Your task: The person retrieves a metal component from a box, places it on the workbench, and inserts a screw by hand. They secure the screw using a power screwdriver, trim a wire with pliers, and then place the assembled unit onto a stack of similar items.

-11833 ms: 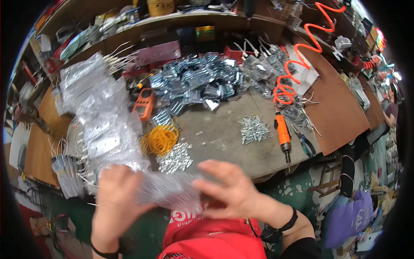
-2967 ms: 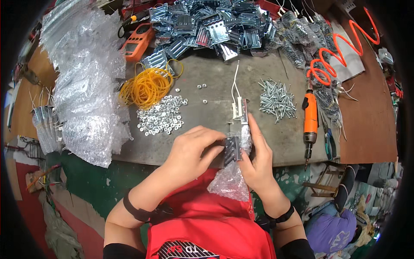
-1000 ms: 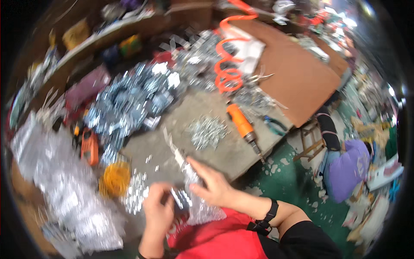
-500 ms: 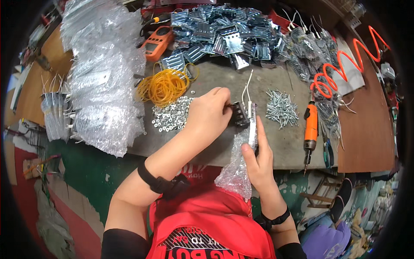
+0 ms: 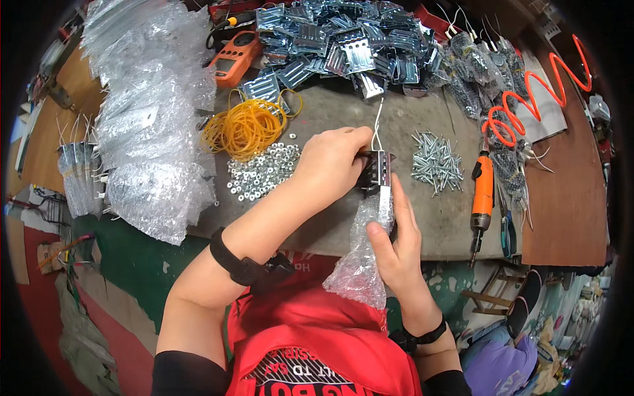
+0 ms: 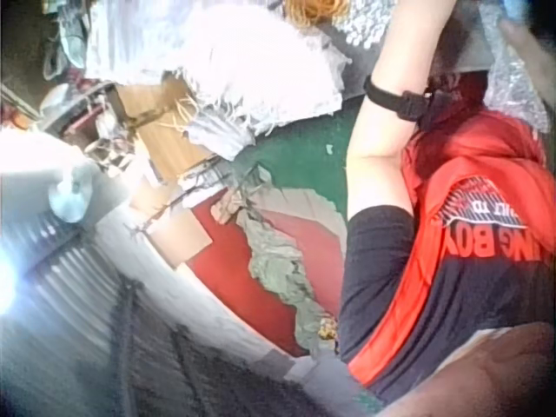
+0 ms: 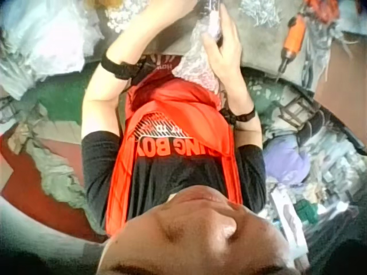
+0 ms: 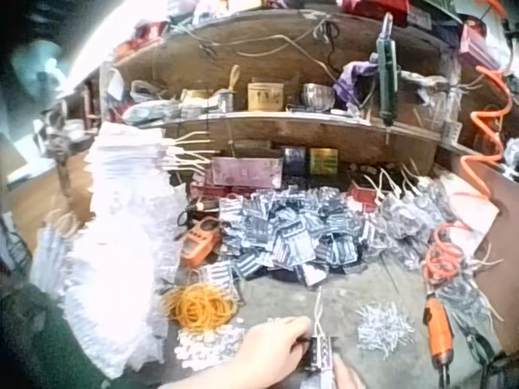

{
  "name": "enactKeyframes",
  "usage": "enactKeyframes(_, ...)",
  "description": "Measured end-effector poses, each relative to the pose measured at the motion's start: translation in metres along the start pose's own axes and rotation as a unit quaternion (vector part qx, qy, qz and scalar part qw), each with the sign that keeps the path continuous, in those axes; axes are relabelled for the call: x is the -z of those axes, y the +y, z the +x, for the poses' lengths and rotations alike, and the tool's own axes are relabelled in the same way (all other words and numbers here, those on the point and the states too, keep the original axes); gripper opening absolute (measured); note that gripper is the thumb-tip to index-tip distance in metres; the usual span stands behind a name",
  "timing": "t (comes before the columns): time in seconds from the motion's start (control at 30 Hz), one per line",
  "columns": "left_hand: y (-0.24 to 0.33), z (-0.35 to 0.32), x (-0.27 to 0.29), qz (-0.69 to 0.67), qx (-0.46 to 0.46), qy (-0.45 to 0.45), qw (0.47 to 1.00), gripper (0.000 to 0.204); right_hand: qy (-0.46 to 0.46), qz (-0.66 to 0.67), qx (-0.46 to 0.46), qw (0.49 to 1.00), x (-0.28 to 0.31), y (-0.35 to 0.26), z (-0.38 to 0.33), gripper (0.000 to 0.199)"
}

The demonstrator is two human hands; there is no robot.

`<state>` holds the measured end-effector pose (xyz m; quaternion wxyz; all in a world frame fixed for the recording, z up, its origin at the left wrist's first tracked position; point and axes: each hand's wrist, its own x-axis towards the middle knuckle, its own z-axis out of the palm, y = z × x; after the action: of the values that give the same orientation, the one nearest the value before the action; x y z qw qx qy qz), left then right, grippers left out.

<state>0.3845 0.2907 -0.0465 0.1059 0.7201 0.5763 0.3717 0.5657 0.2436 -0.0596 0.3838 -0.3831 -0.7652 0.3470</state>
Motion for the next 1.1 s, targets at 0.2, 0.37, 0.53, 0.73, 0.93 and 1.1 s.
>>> enactKeyframes(0.2,0.010,-0.012,0.005,0.031,0.009,0.019,0.999,0.016,0.006,0.007,-0.008,1.000,0.001,0.001,-0.003,0.065)
enactKeyframes(0.37,0.004,-0.003,0.003,0.020,-0.001,0.007,1.000,0.015,-0.007,-0.004,0.000,1.000,0.001,0.001,-0.002,0.067)
enactKeyframes(0.53,0.008,0.012,-0.001,0.048,-0.056,-0.027,0.997,0.012,-0.012,-0.019,-0.001,1.000,0.003,0.001,-0.004,0.070)
enactKeyframes(0.73,0.028,0.012,0.001,0.114,-0.011,-0.073,0.991,0.013,-0.006,-0.007,-0.006,1.000,0.006,0.005,-0.004,0.071)
enactKeyframes(0.93,0.027,0.014,-0.001,0.091,-0.011,-0.052,0.994,0.017,-0.009,0.003,-0.001,1.000,0.006,0.000,-0.003,0.072)
enactKeyframes(1.1,0.032,-0.013,-0.012,-0.047,0.070,0.024,0.996,0.023,0.004,0.000,0.015,1.000,0.007,0.000,-0.004,0.071)
